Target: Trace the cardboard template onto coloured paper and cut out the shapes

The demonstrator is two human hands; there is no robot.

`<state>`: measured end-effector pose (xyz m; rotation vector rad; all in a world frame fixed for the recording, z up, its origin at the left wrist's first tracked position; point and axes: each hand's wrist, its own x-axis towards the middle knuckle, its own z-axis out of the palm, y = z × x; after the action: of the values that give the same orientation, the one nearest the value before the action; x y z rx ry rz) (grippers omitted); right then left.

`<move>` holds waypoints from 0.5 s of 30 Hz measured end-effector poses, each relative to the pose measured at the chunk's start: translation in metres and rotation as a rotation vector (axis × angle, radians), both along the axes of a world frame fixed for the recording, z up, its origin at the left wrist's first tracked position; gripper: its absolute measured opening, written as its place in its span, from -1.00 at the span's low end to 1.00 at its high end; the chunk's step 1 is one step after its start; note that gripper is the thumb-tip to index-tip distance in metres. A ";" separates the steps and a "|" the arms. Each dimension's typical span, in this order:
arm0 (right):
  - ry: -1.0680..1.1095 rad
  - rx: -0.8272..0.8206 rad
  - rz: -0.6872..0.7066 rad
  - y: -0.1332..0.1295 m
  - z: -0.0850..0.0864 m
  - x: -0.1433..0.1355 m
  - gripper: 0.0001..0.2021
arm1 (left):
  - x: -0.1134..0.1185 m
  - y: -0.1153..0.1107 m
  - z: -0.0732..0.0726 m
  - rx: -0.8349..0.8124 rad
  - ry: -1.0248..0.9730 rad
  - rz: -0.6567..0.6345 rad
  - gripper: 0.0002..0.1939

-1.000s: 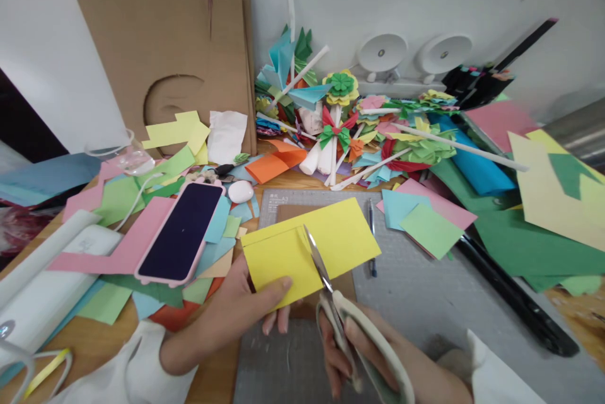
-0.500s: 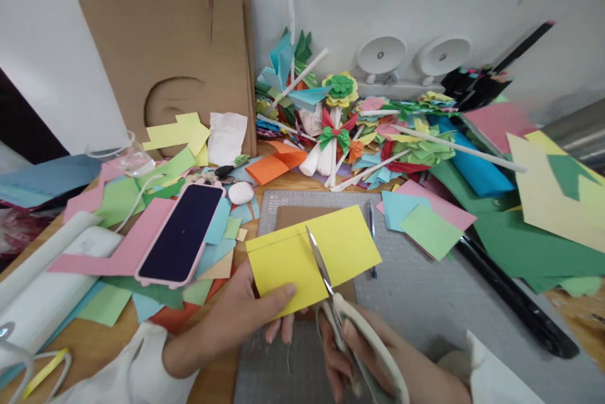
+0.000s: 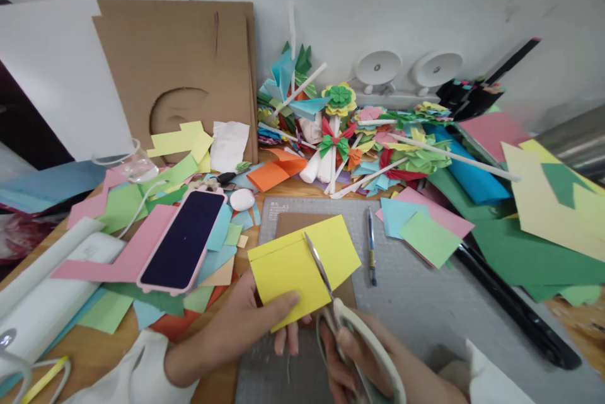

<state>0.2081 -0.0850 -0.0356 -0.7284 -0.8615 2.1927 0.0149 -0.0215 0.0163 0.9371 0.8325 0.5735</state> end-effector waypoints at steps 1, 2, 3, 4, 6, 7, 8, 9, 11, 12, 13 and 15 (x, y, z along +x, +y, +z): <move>0.000 -0.003 -0.010 -0.001 -0.002 0.000 -0.64 | 0.000 0.000 0.000 0.003 -0.001 -0.004 -0.68; -0.004 -0.001 -0.019 -0.001 -0.003 0.000 -0.64 | 0.000 0.000 -0.001 0.006 0.000 -0.005 -0.69; -0.013 0.005 -0.025 -0.002 -0.005 0.000 -0.64 | 0.000 -0.001 -0.001 0.009 0.001 -0.005 -0.69; -0.026 0.013 -0.027 -0.002 -0.007 0.000 -0.64 | -0.001 -0.001 -0.001 0.010 0.000 -0.005 -0.68; -0.050 0.026 -0.020 -0.002 -0.009 0.001 -0.63 | -0.001 -0.002 -0.003 0.008 0.006 -0.005 -0.66; -0.056 0.029 -0.019 -0.001 -0.008 0.002 -0.63 | -0.002 -0.002 -0.003 0.006 0.013 -0.012 -0.65; -0.059 0.031 -0.017 0.000 -0.006 0.002 -0.63 | -0.004 -0.002 -0.004 0.000 0.022 -0.024 -0.63; -0.060 0.033 -0.009 0.002 -0.003 0.003 -0.63 | -0.006 -0.001 -0.005 -0.009 0.032 -0.031 -0.62; -0.069 0.038 0.011 0.006 0.002 0.005 -0.62 | -0.013 0.004 -0.006 -0.026 0.057 0.009 -0.60; -0.081 0.042 0.022 0.007 0.005 0.005 -0.61 | -0.017 0.008 -0.006 -0.017 0.064 0.052 -0.61; -0.098 0.045 0.033 0.008 0.006 0.006 -0.60 | -0.021 0.012 -0.005 0.010 0.074 0.104 -0.63; -0.139 0.044 0.050 0.008 0.006 0.006 -0.57 | -0.028 0.021 -0.003 0.124 0.100 0.175 -0.65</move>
<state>0.2143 -0.0766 -0.0300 -0.8544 -1.0042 2.1792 -0.0132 -0.0001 0.0136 1.0183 0.9838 0.7414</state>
